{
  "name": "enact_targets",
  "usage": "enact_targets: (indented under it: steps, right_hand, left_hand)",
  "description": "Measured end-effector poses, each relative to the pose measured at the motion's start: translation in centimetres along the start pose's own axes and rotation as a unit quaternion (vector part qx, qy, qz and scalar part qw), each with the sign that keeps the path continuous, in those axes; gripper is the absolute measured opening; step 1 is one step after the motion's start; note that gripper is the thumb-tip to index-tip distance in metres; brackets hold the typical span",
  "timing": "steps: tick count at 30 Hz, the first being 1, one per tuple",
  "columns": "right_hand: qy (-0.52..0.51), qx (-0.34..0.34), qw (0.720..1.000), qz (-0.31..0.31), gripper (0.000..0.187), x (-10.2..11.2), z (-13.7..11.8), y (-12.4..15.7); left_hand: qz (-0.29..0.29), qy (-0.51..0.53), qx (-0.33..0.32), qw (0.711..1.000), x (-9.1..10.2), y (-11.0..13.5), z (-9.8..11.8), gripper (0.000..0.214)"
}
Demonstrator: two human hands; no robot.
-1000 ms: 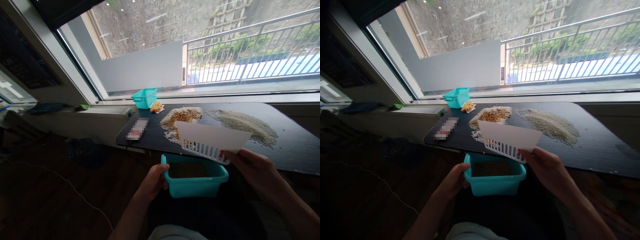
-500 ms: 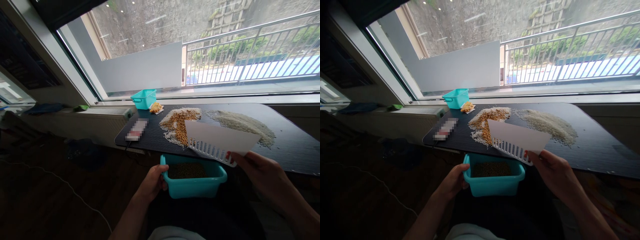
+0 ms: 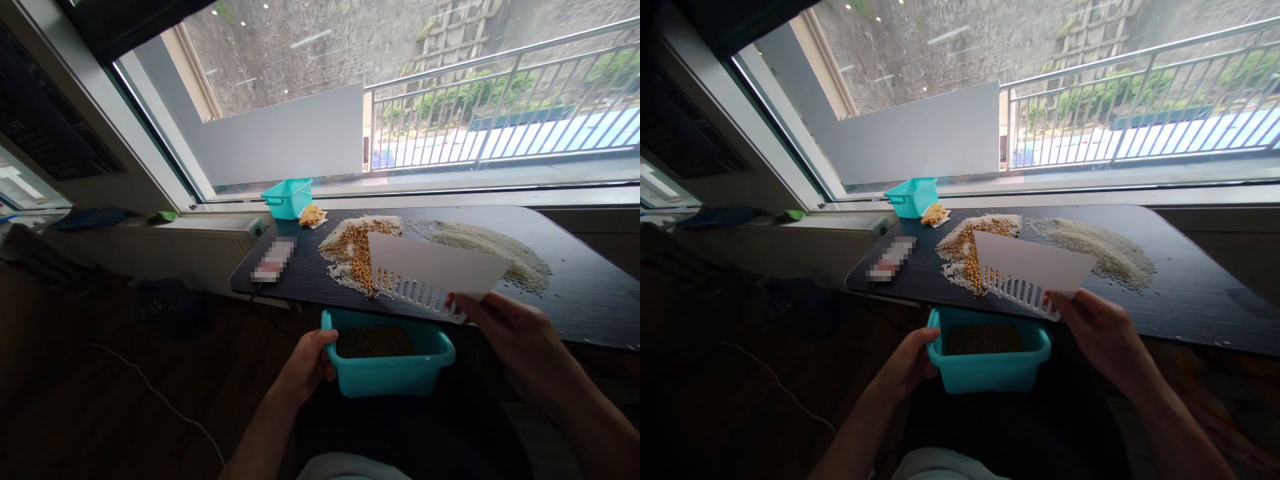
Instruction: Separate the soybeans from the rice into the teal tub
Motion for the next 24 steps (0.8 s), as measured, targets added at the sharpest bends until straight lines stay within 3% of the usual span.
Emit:
enact_targets:
  steps: [9,24]
  right_hand:
    - [-0.017,0.009,1.000,-0.004,0.033,-0.2,-1.4,0.1]
    - [-0.078,0.007,0.996,-0.039,0.035,-0.9,0.0,0.7]
  left_hand:
    - [-0.004,-0.005,0.001,1.000,0.1,-0.1,0.0,0.042]
    - [-0.010,0.003,0.000,1.000,0.3,-0.2,-0.2,0.041]
Point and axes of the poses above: each hand's wrist, its own y-axis away from the middle knuckle, its own x-axis out of the back of the hand, z = x × y, the point moved 4 cm from there along -y, towards the middle knuckle, and after that the axes turned 2 degrees about -z, right-handed, at the moved point
